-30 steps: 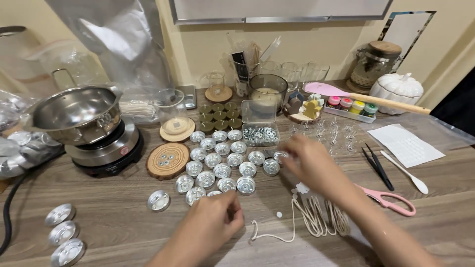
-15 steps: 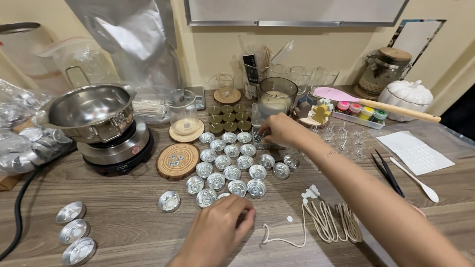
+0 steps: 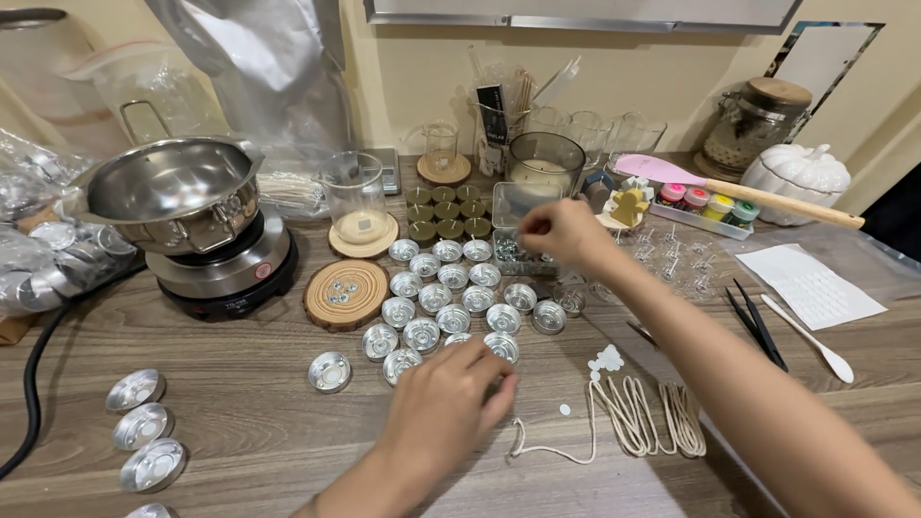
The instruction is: The recorder is preparing candle wicks by threading them through metal wick tabs and cutting them to size.
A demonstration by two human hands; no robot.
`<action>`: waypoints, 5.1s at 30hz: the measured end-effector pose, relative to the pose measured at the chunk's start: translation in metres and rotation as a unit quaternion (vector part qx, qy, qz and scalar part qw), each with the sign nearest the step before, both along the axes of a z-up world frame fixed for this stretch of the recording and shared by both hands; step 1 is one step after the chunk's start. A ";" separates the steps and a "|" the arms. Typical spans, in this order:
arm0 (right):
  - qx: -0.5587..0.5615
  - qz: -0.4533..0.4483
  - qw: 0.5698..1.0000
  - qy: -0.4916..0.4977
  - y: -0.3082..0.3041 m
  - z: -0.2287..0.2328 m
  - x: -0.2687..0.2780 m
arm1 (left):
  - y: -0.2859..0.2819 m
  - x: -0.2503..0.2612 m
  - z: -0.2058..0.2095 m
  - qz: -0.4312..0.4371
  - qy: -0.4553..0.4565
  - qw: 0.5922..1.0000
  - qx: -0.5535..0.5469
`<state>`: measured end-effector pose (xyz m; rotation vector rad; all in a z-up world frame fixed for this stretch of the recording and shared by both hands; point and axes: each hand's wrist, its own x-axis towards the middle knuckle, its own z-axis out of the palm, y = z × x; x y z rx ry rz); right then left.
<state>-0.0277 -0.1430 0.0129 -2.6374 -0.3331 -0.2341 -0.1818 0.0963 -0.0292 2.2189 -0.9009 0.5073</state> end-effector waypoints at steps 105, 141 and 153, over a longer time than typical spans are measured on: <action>-0.065 0.003 0.997 -0.030 -0.015 -0.031 -0.167 | -0.032 0.013 -0.010 -0.024 0.052 0.996 0.071; 0.012 0.024 0.988 0.152 0.059 -0.006 -0.210 | 0.011 -0.010 0.026 0.048 0.449 0.837 -0.309; -0.001 0.134 0.987 0.094 0.034 -0.037 -0.219 | 0.010 -0.020 0.028 0.007 0.343 0.923 -0.172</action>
